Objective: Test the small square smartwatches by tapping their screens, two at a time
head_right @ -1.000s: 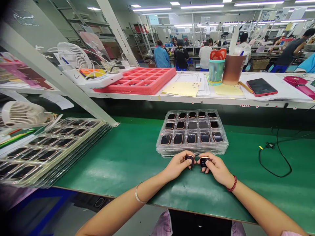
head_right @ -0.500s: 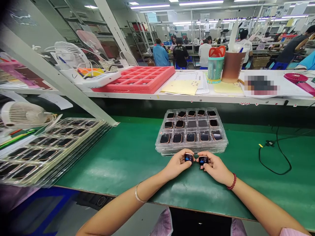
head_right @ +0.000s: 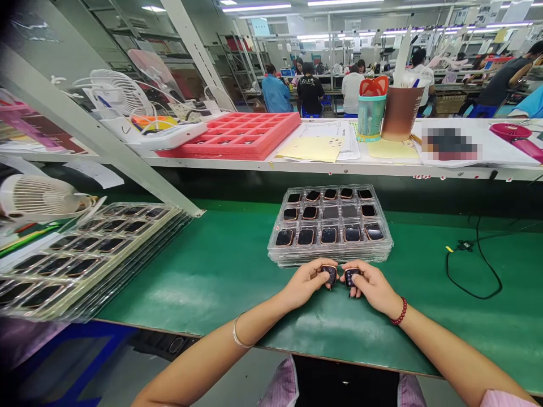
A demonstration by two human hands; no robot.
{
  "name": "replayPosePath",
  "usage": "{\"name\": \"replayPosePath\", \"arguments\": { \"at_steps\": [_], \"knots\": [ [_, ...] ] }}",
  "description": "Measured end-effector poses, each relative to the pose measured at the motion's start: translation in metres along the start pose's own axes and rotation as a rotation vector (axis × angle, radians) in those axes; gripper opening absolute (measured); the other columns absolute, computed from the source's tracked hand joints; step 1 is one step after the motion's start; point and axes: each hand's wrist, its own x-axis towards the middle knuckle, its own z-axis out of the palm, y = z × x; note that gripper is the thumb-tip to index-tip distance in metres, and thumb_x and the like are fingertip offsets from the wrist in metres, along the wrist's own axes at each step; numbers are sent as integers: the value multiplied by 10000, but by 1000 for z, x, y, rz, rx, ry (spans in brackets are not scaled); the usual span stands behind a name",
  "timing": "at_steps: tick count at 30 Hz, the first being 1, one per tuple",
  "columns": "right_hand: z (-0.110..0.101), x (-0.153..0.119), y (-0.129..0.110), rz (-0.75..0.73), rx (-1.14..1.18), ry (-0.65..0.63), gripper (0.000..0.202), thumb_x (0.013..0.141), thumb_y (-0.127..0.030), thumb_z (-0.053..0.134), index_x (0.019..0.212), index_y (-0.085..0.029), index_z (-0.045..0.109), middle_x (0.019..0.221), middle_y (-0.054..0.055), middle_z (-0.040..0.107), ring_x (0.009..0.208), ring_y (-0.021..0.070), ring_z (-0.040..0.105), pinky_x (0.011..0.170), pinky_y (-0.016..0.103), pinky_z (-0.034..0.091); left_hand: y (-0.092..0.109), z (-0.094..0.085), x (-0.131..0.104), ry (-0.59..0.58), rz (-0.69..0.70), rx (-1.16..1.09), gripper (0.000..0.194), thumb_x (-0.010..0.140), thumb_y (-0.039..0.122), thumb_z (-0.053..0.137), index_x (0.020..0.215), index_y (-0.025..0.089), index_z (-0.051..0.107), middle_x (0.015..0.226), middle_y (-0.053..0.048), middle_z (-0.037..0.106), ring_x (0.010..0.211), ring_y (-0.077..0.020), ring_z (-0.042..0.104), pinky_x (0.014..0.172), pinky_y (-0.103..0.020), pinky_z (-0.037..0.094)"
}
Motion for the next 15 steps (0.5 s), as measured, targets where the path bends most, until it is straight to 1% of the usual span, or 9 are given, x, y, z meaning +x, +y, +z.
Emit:
{"name": "replayPosePath", "arguments": {
  "at_steps": [2,3,5,6,8,11,13,15],
  "knots": [
    [-1,0,1,-5,24,7,297,923,-370,395,1061,-156,547,874,83,655,551,115,596,500,257,478,-1,-1,0,-2,-5,21,389,867,437,436,1046,126,587,816,-68,639,609,-115,561,512,-220,378],
    [-1,0,1,-10,26,14,294,925,-363,389,1062,-155,545,884,86,654,564,118,602,509,258,483,-1,-1,0,2,-1,24,383,871,426,429,1058,129,582,833,-71,641,619,-117,565,514,-220,379],
    [-1,0,0,-20,4,26,260,887,-306,468,1105,-174,520,943,83,647,608,121,608,538,262,496,-1,-1,0,11,15,11,340,818,341,537,1096,146,557,900,-67,637,705,-129,581,596,-234,429],
    [0,0,0,-25,-13,28,287,856,-264,510,1131,-187,504,970,79,640,624,121,607,553,265,503,0,-1,0,12,22,1,357,775,278,590,1107,153,546,920,-62,629,746,-135,582,655,-249,452],
    [1,-1,0,-30,-40,25,355,812,-201,537,1163,-204,481,993,70,630,636,119,600,572,272,510,0,0,1,9,29,-16,394,723,188,622,1106,155,539,926,-56,617,779,-139,576,737,-282,470],
    [2,-2,-2,-42,-54,0,370,800,-169,520,1167,-207,484,999,69,624,659,123,600,601,283,515,0,1,0,9,25,0,386,723,164,606,1104,152,546,910,-53,610,755,-134,570,746,-295,474],
    [2,-2,-3,-52,-56,-3,374,799,-174,527,1169,-210,489,1009,72,625,691,134,607,622,289,518,1,1,-1,17,22,14,383,721,170,615,1098,155,551,910,-50,611,752,-132,568,735,-287,472],
    [0,-2,-3,-52,-57,4,330,824,-202,516,1153,-207,505,988,72,637,678,133,608,618,287,514,2,1,-1,18,22,-3,314,739,197,607,1046,144,567,866,-45,610,731,-129,564,706,-279,476]
  ]
}}
